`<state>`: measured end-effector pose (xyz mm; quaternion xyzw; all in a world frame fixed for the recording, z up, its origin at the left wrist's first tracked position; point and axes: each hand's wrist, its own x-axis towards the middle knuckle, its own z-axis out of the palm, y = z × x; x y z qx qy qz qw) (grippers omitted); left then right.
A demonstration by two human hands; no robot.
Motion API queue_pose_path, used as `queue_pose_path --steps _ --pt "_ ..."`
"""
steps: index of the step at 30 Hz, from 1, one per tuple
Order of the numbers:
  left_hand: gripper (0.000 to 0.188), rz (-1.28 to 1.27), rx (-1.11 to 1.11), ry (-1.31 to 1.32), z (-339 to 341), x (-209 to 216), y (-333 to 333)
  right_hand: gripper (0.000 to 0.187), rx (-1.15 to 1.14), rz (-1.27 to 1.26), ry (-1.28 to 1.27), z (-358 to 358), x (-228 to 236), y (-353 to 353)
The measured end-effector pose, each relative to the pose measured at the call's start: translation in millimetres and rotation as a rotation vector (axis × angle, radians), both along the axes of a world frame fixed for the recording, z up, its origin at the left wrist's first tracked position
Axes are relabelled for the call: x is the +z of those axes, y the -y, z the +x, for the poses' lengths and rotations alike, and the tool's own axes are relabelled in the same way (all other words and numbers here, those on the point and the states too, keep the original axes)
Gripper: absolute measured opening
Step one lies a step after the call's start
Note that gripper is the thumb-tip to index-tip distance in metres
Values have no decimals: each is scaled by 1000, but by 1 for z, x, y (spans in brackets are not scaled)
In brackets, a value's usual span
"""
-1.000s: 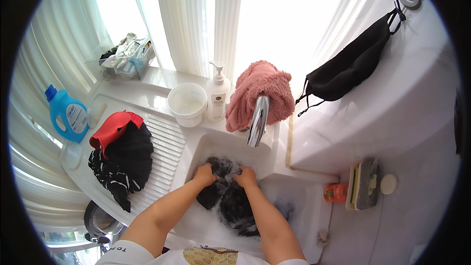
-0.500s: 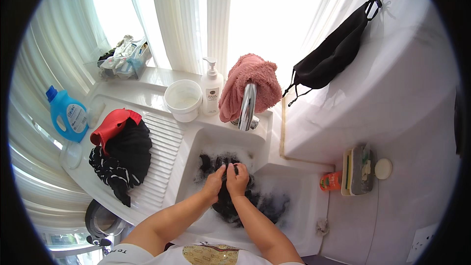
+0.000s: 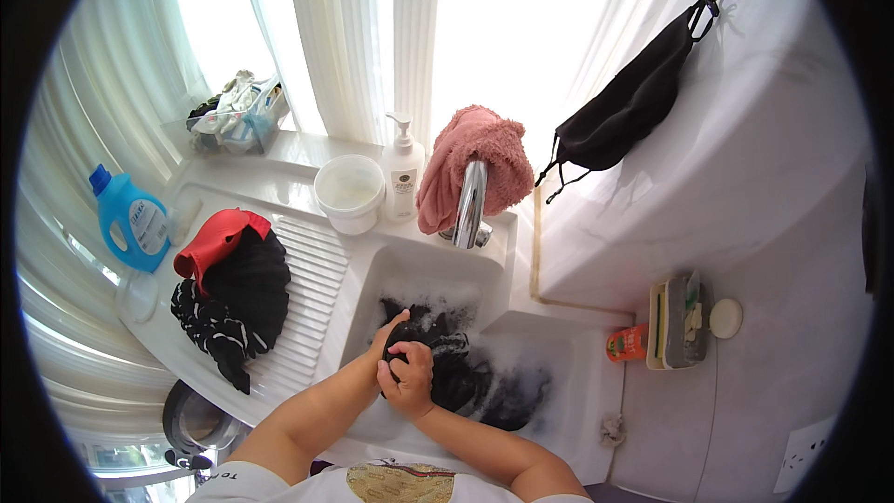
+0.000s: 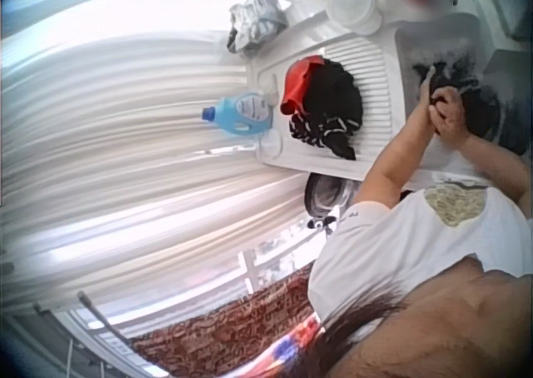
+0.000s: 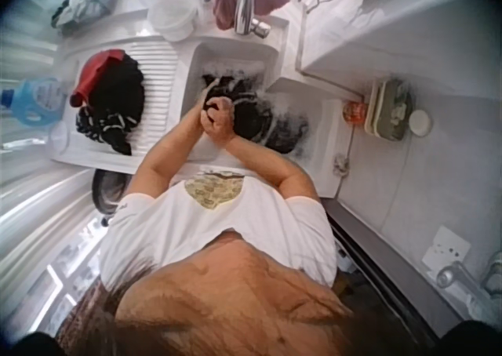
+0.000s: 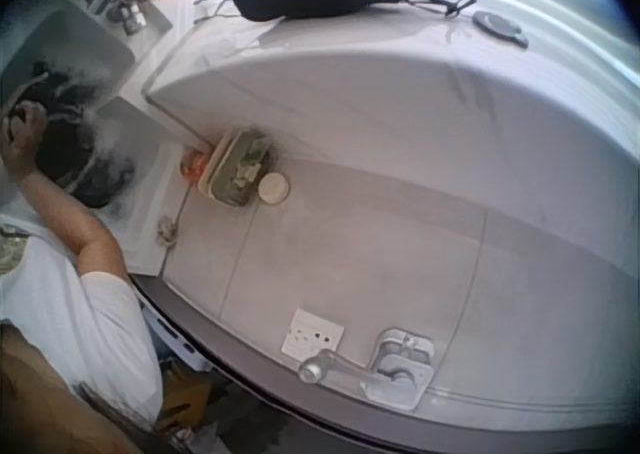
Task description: The person hand-washes a black garment in a sink filled with soapy water by rubbing and squeezing the fabric.
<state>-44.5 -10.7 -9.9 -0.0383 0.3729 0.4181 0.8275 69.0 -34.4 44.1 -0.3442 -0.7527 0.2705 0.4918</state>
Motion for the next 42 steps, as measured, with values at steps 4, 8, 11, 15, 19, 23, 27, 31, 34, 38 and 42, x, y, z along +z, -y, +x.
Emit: queue_pose_path --steps 4,8,11,15,19,23,27,31,34,38,42 --pt "42 -84 144 -408 30 20 -2 22 -241 -29 7 15 -42 -73" --pt "40 146 64 -938 -1 57 -37 29 -452 -61 200 41 -64 -133" --pt "40 383 22 -1702 -19 28 -60 32 -482 -218 362 30 -75 -132" --pt "37 526 -285 -2066 -5 -26 -58 38 -342 -559 726 26 -96 -124" --pt "24 386 -664 -1946 3 -36 -60 38 -216 -926 974 24 -110 -139" --pt "18 275 -607 -1901 -11 -100 -73 35 -95 -993 1051 18 -149 -154" --pt "21 298 -287 -1748 -8 -60 -92 32 -116 -718 851 30 -191 -180" --pt "27 130 554 -544 -10 -61 -87 25 -47 -142 157 14 -62 -127" --pt "32 185 379 -110 -15 -38 -68 28 180 -20 167 6 -18 -79" --pt "36 809 283 -856 23 3 -33 20 -124 -266 149 16 -32 -79" --pt "40 340 258 -390 22 25 -22 18 -229 -105 17 4 -34 -63"
